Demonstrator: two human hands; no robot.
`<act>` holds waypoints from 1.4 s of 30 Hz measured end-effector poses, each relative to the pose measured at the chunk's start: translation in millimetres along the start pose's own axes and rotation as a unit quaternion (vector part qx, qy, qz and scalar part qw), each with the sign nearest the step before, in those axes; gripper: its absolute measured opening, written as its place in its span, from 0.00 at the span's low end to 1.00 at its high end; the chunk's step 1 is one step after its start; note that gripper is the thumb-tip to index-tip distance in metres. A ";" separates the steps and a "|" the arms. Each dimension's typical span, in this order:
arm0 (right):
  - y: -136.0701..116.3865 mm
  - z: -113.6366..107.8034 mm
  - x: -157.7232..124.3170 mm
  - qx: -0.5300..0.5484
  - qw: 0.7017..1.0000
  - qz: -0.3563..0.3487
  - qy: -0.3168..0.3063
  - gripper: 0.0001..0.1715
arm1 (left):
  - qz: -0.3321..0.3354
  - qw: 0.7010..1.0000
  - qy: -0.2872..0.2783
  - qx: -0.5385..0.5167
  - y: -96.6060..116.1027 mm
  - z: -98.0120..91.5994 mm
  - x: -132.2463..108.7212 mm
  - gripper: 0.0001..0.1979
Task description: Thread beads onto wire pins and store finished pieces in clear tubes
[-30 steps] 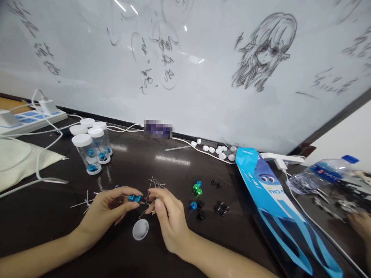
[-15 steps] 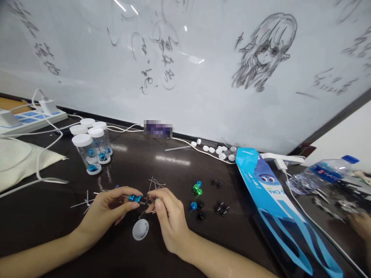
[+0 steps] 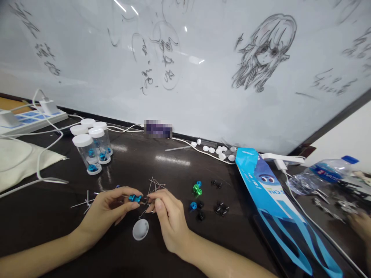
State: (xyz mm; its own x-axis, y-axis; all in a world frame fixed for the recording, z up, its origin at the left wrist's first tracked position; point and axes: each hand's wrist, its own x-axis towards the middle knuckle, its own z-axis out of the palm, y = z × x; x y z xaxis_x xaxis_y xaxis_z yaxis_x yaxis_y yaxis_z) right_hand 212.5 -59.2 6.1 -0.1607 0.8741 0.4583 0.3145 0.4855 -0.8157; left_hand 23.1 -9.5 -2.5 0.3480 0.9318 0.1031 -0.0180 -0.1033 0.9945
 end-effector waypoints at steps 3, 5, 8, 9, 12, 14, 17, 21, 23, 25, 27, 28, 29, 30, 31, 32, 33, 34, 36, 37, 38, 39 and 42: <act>0.2 -0.2 1.1 -0.001 1.000 0.002 0.004 0.17 | -0.004 1.000 0.001 0.000 0.3 0.0 -0.4 0.10; 0.6 -0.1 1.4 -0.003 1.000 0.001 0.005 0.18 | -0.004 1.000 0.004 -0.001 0.1 -0.5 -0.3 0.09; 0.9 0.2 1.3 0.001 1.000 0.003 0.001 0.18 | 0.001 1.000 0.002 -0.001 -0.2 -1.3 -0.4 0.09; 0.8 0.2 1.2 0.000 1.000 0.003 0.002 0.18 | 0.003 1.000 0.002 0.000 -0.2 -1.5 -0.5 0.09; 0.0 0.3 1.0 -0.005 1.000 0.002 0.003 0.18 | 0.007 1.000 0.002 0.004 0.2 -1.4 -0.6 0.09; -0.4 0.3 1.0 -0.004 1.000 0.005 0.000 0.19 | 0.003 1.000 0.001 0.002 0.7 -1.0 -0.6 0.09; -0.7 0.3 0.9 -0.004 1.000 0.006 0.006 0.19 | -0.002 1.000 0.002 -0.004 1.0 -0.4 -0.4 0.09; -0.5 0.4 0.7 0.002 1.000 0.005 0.000 0.19 | -0.001 1.000 0.003 -0.002 1.1 -0.4 0.2 0.09; -0.3 0.4 0.7 0.000 1.000 0.006 0.007 0.19 | -0.001 1.000 0.004 0.000 1.1 -0.5 0.5 0.09; -0.2 0.2 0.9 -0.004 1.000 0.003 0.009 0.19 | -0.003 1.000 0.004 0.000 1.0 -0.5 0.6 0.09; 0.2 0.1 1.1 -0.004 1.000 0.003 0.004 0.19 | -0.006 1.000 0.002 0.000 0.7 -0.4 0.7 0.10; 0.3 0.1 1.1 -0.004 1.000 0.005 0.001 0.19 | -0.007 1.000 0.001 0.002 0.5 -0.4 0.7 0.10; 0.5 0.2 1.2 -0.004 1.000 0.008 0.001 0.19 | -0.008 1.000 0.002 0.004 0.3 -0.4 0.8 0.11; 0.5 0.4 1.3 -0.004 1.000 0.012 0.004 0.19 | -0.009 1.000 0.002 0.008 0.3 -0.4 0.9 0.11; 0.4 0.7 1.5 -0.005 1.000 0.016 0.007 0.18 | -0.010 1.000 0.003 0.012 0.4 -0.4 1.1 0.11; 0.2 1.0 1.7 -0.007 1.000 0.020 0.009 0.18 | -0.010 1.000 0.005 0.018 0.7 -0.4 1.4 0.10; -0.2 1.4 2.2 -0.011 1.000 0.024 0.008 0.17 | -0.010 1.000 0.008 0.024 1.1 -0.3 1.7 0.10; -0.5 1.7 2.8 -0.019 0.999 0.028 0.004 0.16 | -0.007 0.999 0.012 0.031 1.8 -0.2 2.0 0.10; -0.7 2.7 4.5 -0.045 0.999 0.028 -0.001 0.13 | 0.002 0.999 0.017 0.044 3.2 0.2 2.6 0.08; -0.4 3.2 5.4 -0.057 0.998 0.024 -0.003 0.11 | 0.009 0.999 0.018 0.049 3.9 0.5 2.8 0.08; 0.2 3.7 6.3 -0.065 0.998 0.020 -0.001 0.10 | 0.015 0.998 0.018 0.054 4.4 0.9 2.8 0.07; 1.0 4.2 7.0 -0.068 0.998 0.015 0.003 0.10 | 0.022 0.998 0.018 0.059 4.7 1.3 2.8 0.07; 4.0 5.1 7.9 -0.067 0.998 0.012 0.008 0.10 | 0.050 0.996 0.023 0.072 4.0 2.4 1.7 0.06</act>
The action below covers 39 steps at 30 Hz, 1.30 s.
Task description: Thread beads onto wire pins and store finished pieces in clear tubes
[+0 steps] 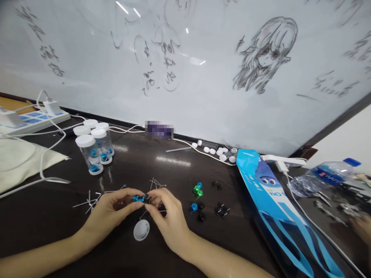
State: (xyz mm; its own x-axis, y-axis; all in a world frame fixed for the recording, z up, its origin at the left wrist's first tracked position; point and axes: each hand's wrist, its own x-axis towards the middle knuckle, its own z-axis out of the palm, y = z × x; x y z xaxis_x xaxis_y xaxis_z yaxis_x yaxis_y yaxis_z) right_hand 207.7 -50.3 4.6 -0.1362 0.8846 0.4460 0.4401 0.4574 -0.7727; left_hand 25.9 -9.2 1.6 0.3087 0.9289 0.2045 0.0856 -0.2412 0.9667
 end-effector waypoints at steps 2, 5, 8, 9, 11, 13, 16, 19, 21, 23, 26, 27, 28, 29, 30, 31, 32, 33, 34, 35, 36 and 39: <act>1.1 0.2 -0.2 0.000 1.000 0.009 -0.002 0.09 | 0.015 1.000 0.002 0.008 -1.2 0.4 -1.2 0.05; 1.0 -0.2 -1.0 0.008 0.999 0.031 -0.007 0.08 | 0.020 1.000 -0.002 0.015 -2.8 0.1 -2.6 0.06; 0.0 -0.4 -1.3 0.040 0.998 0.053 -0.013 0.08 | 0.021 1.000 -0.007 0.018 -2.7 -0.5 -3.5 0.06; -0.2 -0.3 -1.3 0.053 0.997 0.058 -0.016 0.07 | 0.023 1.000 -0.008 0.019 -2.4 -0.7 -3.5 0.07; -0.2 -0.2 -1.2 0.075 0.995 0.064 -0.019 0.07 | 0.027 0.999 -0.007 0.022 -1.5 -0.8 -3.6 0.07; 0.7 0.0 -1.4 0.086 0.994 0.067 -0.022 0.06 | 0.032 0.999 -0.006 0.026 -0.9 -0.8 -3.5 0.06; 2.3 0.5 -2.3 0.092 0.993 0.070 -0.022 0.06 | 0.038 0.999 -0.010 0.032 -0.9 -1.0 -4.0 0.06; 2.5 0.6 -3.5 0.098 0.992 0.074 -0.026 0.07 | 0.036 0.999 -0.013 0.034 -1.5 -1.3 -4.8 0.07; 1.3 0.2 -4.0 0.099 0.992 0.072 -0.029 0.07 | 0.035 0.999 -0.011 0.029 -1.7 -1.5 -5.2 0.07; -0.3 -0.8 -4.0 0.096 0.993 0.064 -0.026 0.09 | 0.036 0.999 -0.007 0.023 -1.8 -1.6 -5.1 0.06; -1.8 -2.5 -3.7 0.081 0.995 0.045 -0.017 0.13 | 0.035 0.999 0.001 0.022 -1.8 -1.7 -4.2 0.06; -2.1 -3.0 -3.6 0.077 0.996 0.040 -0.017 0.14 | 0.035 0.999 0.004 0.023 -1.7 -1.7 -3.8 0.07; -2.3 -3.4 -3.6 0.074 0.996 0.037 -0.017 0.15 | 0.035 0.999 0.006 0.025 -1.5 -1.7 -3.5 0.07; -2.5 -3.6 -3.7 0.072 0.997 0.036 -0.020 0.16 | 0.035 0.999 0.008 0.027 -1.2 -1.7 -3.3 0.07; -2.6 -3.7 -3.8 0.072 0.996 0.036 -0.023 0.16 | 0.035 0.999 0.010 0.029 -0.9 -1.6 -3.2 0.07; -2.8 -3.7 -4.1 0.073 0.996 0.038 -0.027 0.16 | 0.035 0.999 0.011 0.030 -0.5 -1.6 -3.1 0.07; -3.0 -3.6 -4.4 0.075 0.996 0.040 -0.029 0.16 | 0.034 0.999 0.011 0.032 -0.3 -1.7 -3.1 0.07; -3.0 -3.4 -4.6 0.078 0.996 0.043 -0.028 0.16 | 0.034 0.999 0.011 0.034 -0.1 -1.7 -3.1 0.07; -3.0 -3.2 -4.8 0.083 0.995 0.045 -0.025 0.17 | 0.033 0.999 0.012 0.036 -0.1 -1.7 -3.1 0.07; -2.9 -3.0 -4.9 0.088 0.995 0.045 -0.020 0.17 | 0.033 0.999 0.012 0.039 -0.4 -1.8 -2.9 0.07; -2.7 -2.9 -4.8 0.092 0.995 0.045 -0.015 0.17 | 0.032 0.998 0.014 0.042 -0.9 -1.9 -2.8 0.07; -2.3 -3.0 -3.9 0.082 0.996 0.042 -0.015 0.17 | 0.030 0.998 0.015 0.050 -3.0 -2.1 -2.4 0.07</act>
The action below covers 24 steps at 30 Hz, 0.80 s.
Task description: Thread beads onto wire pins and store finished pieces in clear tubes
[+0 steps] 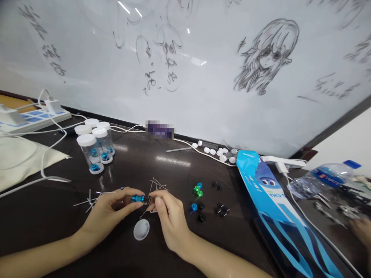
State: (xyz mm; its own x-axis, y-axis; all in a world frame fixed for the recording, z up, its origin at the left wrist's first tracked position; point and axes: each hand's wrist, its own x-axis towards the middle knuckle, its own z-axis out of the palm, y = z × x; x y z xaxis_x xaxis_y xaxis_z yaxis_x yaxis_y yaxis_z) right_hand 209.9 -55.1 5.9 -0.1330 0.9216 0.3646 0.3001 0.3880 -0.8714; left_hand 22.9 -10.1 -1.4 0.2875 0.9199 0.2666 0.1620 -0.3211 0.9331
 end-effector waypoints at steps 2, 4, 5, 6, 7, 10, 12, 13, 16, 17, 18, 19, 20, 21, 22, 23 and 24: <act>-0.2 -0.3 0.5 -0.012 1.000 0.002 -0.003 0.17 | 0.000 1.000 -0.005 -0.001 -1.2 0.1 -0.2 0.08; -0.5 -0.5 0.7 -0.011 1.000 0.005 0.001 0.17 | -0.001 1.000 -0.005 -0.001 -1.7 0.2 -0.5 0.08; -0.7 -0.6 0.6 -0.007 1.000 0.006 0.004 0.17 | -0.001 1.000 -0.003 0.000 -1.7 0.3 -0.6 0.08; -0.7 -0.6 0.4 -0.004 1.000 0.006 0.006 0.17 | -0.003 1.000 -0.002 0.001 -1.6 0.3 -0.7 0.08; -0.8 -0.6 0.3 -0.002 1.000 0.006 0.006 0.17 | -0.004 1.000 -0.002 0.003 -1.5 0.3 -0.7 0.08; -0.3 -0.6 0.0 -0.009 1.000 0.007 0.005 0.17 | -0.011 1.000 -0.007 0.000 -1.6 0.3 -0.5 0.08; 0.2 -0.5 0.1 -0.008 1.000 0.008 0.009 0.17 | -0.012 1.000 -0.007 -0.003 -2.2 0.3 -0.2 0.08; 0.4 -0.6 0.2 -0.005 1.000 0.007 0.011 0.17 | -0.010 1.000 -0.005 -0.003 -2.6 0.4 0.0 0.08; 0.7 -0.5 0.5 -0.003 1.000 0.005 0.009 0.17 | -0.007 1.000 0.000 0.000 -3.6 0.7 0.3 0.08; 0.6 -0.4 0.6 -0.004 1.000 0.004 0.008 0.17 | -0.007 1.000 -0.001 0.000 -3.8 0.8 0.3 0.08; 0.6 -0.3 0.7 -0.004 1.000 0.004 0.007 0.17 | -0.008 1.000 -0.003 -0.001 -4.0 0.7 0.3 0.08; 0.6 -0.1 0.7 -0.002 1.000 0.004 0.008 0.17 | -0.010 1.000 -0.004 -0.001 -4.0 0.7 0.3 0.08; 0.7 0.0 0.8 0.001 1.000 0.004 0.009 0.17 | -0.012 1.000 -0.005 -0.001 -4.0 0.6 0.4 0.08; 0.8 0.1 0.8 0.003 1.000 0.004 0.009 0.18 | -0.013 1.000 -0.005 -0.001 -4.0 0.6 0.5 0.08; 0.9 0.2 0.8 0.003 1.000 0.003 0.009 0.18 | -0.014 1.000 -0.004 -0.001 -4.0 0.5 0.7 0.08; 1.0 0.2 0.8 0.001 1.000 0.003 0.008 0.18 | -0.013 1.000 -0.004 0.000 -4.1 0.5 0.9 0.08; 1.1 0.2 0.7 -0.003 1.000 0.003 0.008 0.18 | -0.012 1.000 -0.002 0.002 -4.2 0.5 1.2 0.08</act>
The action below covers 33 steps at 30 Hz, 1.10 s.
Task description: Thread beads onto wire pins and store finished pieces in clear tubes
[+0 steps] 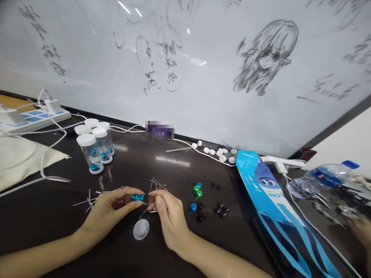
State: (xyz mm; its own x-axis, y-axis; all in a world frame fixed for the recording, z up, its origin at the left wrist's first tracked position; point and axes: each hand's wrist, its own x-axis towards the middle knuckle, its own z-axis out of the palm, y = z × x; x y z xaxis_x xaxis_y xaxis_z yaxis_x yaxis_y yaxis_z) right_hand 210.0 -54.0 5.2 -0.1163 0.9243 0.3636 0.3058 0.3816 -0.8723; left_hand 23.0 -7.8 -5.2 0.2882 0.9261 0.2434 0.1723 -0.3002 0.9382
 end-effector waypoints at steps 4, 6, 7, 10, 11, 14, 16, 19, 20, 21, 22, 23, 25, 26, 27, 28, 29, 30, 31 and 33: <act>-0.3 -0.3 -0.5 0.000 1.000 0.000 0.001 0.18 | 0.003 1.000 -0.002 -0.002 -0.9 0.2 0.6 0.09; -0.3 -0.3 -0.7 0.000 1.000 -0.002 0.000 0.18 | 0.003 1.000 -0.002 -0.003 -0.9 0.2 0.1 0.09; -0.3 -0.2 -0.7 -0.001 1.000 -0.001 0.000 0.18 | 0.002 1.000 -0.002 -0.002 -0.6 0.1 -0.2 0.08; 0.3 0.2 -0.7 0.001 1.000 0.001 0.005 0.17 | 0.002 1.000 -0.003 0.002 0.8 -0.2 -1.1 0.08; 0.4 0.4 -0.7 0.001 1.000 0.002 0.005 0.17 | 0.002 1.000 -0.003 0.002 1.1 -0.3 -1.2 0.08; 0.2 0.6 -0.8 -0.002 1.000 0.003 0.001 0.17 | 0.005 1.000 -0.003 0.002 1.4 -0.2 -1.4 0.08; -0.1 0.4 -0.8 0.003 1.000 0.004 0.005 0.17 | 0.004 1.000 -0.002 0.002 1.1 0.0 -1.6 0.08; -0.3 -0.2 -0.9 -0.001 1.000 0.001 0.002 0.17 | 0.000 1.000 -0.002 0.000 0.9 0.1 -1.7 0.08; -0.3 -0.5 -1.0 -0.004 1.000 0.001 -0.001 0.18 | -0.002 1.000 -0.004 -0.002 1.0 0.0 -1.7 0.08; -0.2 -0.6 -1.0 -0.005 1.000 0.002 -0.001 0.18 | -0.003 1.000 -0.007 -0.002 1.1 -0.1 -1.6 0.08; -0.2 -0.7 -0.9 -0.006 1.000 0.003 0.000 0.18 | -0.004 1.000 -0.007 -0.002 1.3 -0.2 -1.5 0.08; -0.3 -0.7 -0.9 -0.006 1.000 0.003 0.002 0.18 | -0.003 1.000 -0.007 0.000 1.5 -0.2 -1.2 0.08; -0.8 -0.4 -0.6 -0.011 1.000 0.001 0.002 0.18 | 0.001 1.000 -0.002 0.005 1.9 -0.2 -0.8 0.08; -1.2 -0.1 -0.4 -0.014 1.000 0.000 0.002 0.18 | 0.003 1.000 -0.001 0.007 2.1 -0.2 -0.7 0.08; -1.6 0.1 -0.2 -0.015 1.000 -0.001 0.001 0.18 | 0.004 1.000 0.000 0.007 2.4 -0.2 -0.6 0.08; -2.0 0.4 0.0 -0.013 1.000 -0.001 0.003 0.18 | 0.004 1.000 0.000 0.007 2.6 -0.1 -0.7 0.08; -2.3 0.5 0.1 -0.009 1.000 -0.001 0.005 0.18 | 0.004 1.000 0.000 0.006 2.7 -0.1 -0.9 0.08; -2.5 0.6 0.1 -0.005 1.000 -0.001 0.007 0.18 | 0.005 1.000 0.001 0.005 2.9 -0.2 -1.0 0.08; -2.6 0.6 0.1 -0.003 1.000 -0.001 0.007 0.18 | 0.006 1.000 0.001 0.005 3.0 -0.3 -1.2 0.08; -2.3 0.4 -0.2 -0.004 1.000 0.000 0.002 0.18 | 0.009 1.000 0.002 0.002 3.2 -0.5 -1.5 0.07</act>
State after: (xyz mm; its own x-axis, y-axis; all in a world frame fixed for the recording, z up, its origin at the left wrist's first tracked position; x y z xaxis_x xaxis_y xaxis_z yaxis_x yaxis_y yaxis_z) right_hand 208.9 -55.0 7.0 -0.1119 0.9241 0.3653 0.3136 0.3816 -0.8695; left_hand 22.6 -10.0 -2.4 0.2873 0.9215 0.2614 0.1701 -0.3177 0.9328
